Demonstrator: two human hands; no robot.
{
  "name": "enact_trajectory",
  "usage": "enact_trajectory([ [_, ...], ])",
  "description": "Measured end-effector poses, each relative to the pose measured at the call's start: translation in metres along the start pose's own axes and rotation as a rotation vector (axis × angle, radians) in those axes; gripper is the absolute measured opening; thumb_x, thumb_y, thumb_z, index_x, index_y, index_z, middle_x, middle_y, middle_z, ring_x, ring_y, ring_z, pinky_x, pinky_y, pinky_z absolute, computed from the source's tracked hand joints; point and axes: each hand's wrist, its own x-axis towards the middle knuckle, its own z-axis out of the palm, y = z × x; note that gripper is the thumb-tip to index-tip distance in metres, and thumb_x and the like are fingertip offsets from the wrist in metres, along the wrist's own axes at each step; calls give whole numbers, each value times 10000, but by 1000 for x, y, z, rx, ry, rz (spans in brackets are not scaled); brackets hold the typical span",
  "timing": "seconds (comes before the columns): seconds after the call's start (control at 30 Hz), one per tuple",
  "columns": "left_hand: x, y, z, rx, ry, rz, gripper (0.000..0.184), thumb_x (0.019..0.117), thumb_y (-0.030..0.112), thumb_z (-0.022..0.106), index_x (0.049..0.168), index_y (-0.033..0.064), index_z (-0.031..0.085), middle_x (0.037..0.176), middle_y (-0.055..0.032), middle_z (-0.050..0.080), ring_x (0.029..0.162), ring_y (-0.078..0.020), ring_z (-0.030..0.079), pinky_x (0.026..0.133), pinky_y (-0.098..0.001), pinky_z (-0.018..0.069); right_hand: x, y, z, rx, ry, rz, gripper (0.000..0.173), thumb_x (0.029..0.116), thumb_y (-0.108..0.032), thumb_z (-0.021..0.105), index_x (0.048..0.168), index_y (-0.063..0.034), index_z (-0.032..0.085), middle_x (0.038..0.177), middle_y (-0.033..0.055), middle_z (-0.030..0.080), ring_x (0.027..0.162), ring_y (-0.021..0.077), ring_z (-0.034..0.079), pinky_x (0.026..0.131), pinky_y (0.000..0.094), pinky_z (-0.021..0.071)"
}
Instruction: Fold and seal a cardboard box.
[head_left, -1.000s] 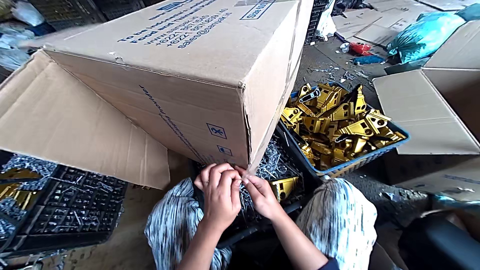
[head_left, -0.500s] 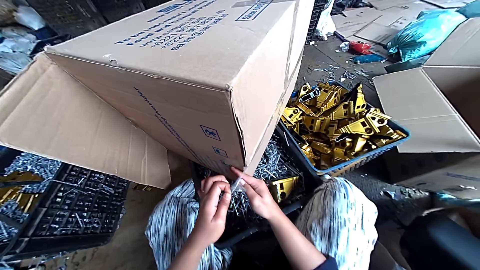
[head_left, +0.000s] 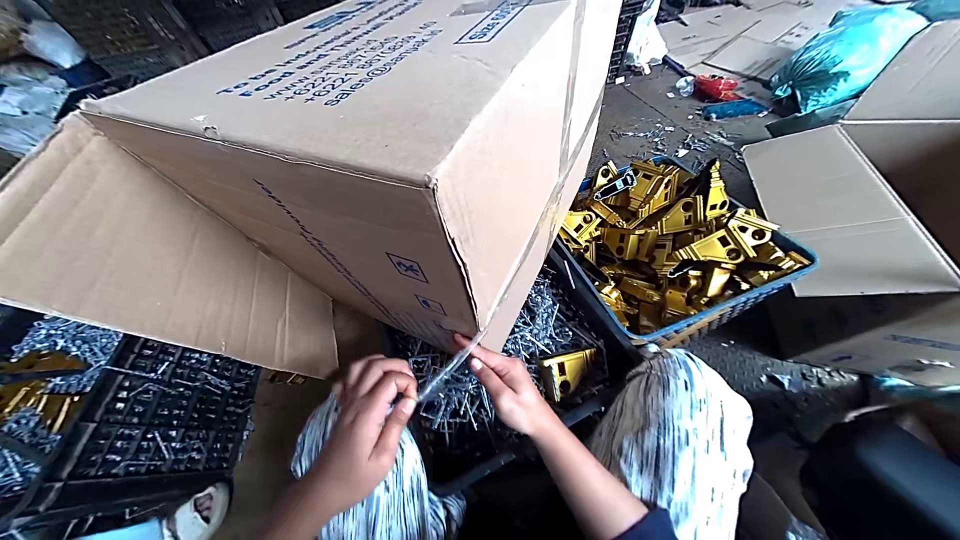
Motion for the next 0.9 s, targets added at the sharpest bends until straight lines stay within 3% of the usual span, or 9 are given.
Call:
enact_trajectory([
  [0.07, 12, -3, -12, 328, 65, 29, 298, 1017, 338, 384, 962, 180, 631, 1141, -68, 654, 1254, -328, 506, 992, -581, 323, 0, -1, 1, -13, 3, -8, 430, 1090, -114, 367, 1449, 42, 545, 1477, 167, 579, 1405, 177, 528, 1203, 360, 399],
  [0.17, 32, -5, -18, 583, 149, 4, 300, 998, 321, 399, 961, 156, 646, 1107, -108, 658, 1216, -379, 516, 973, -590, 306, 2, -4, 3, -24, 23, -36, 427, 1085, -103, 368, 1437, 59, 549, 1461, 182, 589, 1396, 197, 540, 1195, 363, 412],
  [0.33, 68, -8, 6, 626, 314, -147, 287, 972, 288, 459, 976, 106, 681, 1152, -164, 648, 1244, -436, 498, 1007, -639, 297, 6, -1, 2, 15, -1, -63, 450, 1084, -95, 333, 1466, 66, 509, 1510, 181, 542, 1426, 212, 507, 1203, 389, 409],
  [0.43, 90, -6, 33, 630, 456, -266, 234, 922, 285, 567, 970, 93, 692, 1153, -183, 644, 1229, -439, 511, 1011, -654, 305, 5, 2, 3, 93, -7, -50, 465, 1081, -89, 312, 1478, 93, 470, 1509, 201, 536, 1404, 237, 532, 1157, 412, 469],
  [0.53, 106, -7, 57, 608, 617, -362, 213, 918, 311, 592, 966, 125, 685, 1154, -149, 643, 1210, -410, 520, 995, -626, 312, 4, 3, 3, 153, -7, 24, 492, 1078, -121, 294, 1502, 85, 433, 1470, 186, 575, 1328, 237, 597, 1076, 420, 534],
  [0.7, 99, -16, 60, 183, 660, -449, 348, 977, 289, 526, 1231, 70, 622, 1302, -190, 599, 1241, -402, 518, 984, -636, 359, -5, 1, -8, 127, 47, 88, 489, 1050, -133, 380, 1487, 75, 454, 1378, 179, 640, 1169, 243, 692, 978, 422, 595],
  [0.77, 77, -26, 39, -132, 710, -526, 371, 966, 211, 577, 1268, -3, 600, 1253, -194, 610, 1182, -305, 562, 1017, -513, 436, -9, 1, -15, 94, 103, 78, 467, 1043, -121, 404, 1457, 80, 486, 1318, 175, 671, 1090, 234, 719, 925, 417, 617],
  [0.83, 41, -34, 10, -420, 816, -556, 301, 986, 119, 546, 1238, -45, 567, 1160, -136, 627, 1054, -169, 608, 914, -359, 510, -12, 1, -19, 48, 206, 22, 399, 1031, -88, 428, 1362, 93, 560, 1184, 134, 721, 957, 166, 737, 850, 360, 632],
  [0.9, -4, -37, -20, -628, 955, -595, 240, 1006, 102, 458, 1195, -15, 548, 1058, -44, 632, 948, -114, 624, 854, -336, 534, -9, -1, -22, -11, 329, -106, 297, 1032, -63, 442, 1215, 72, 633, 1012, 34, 726, 824, 58, 698, 758, 261, 615],
])
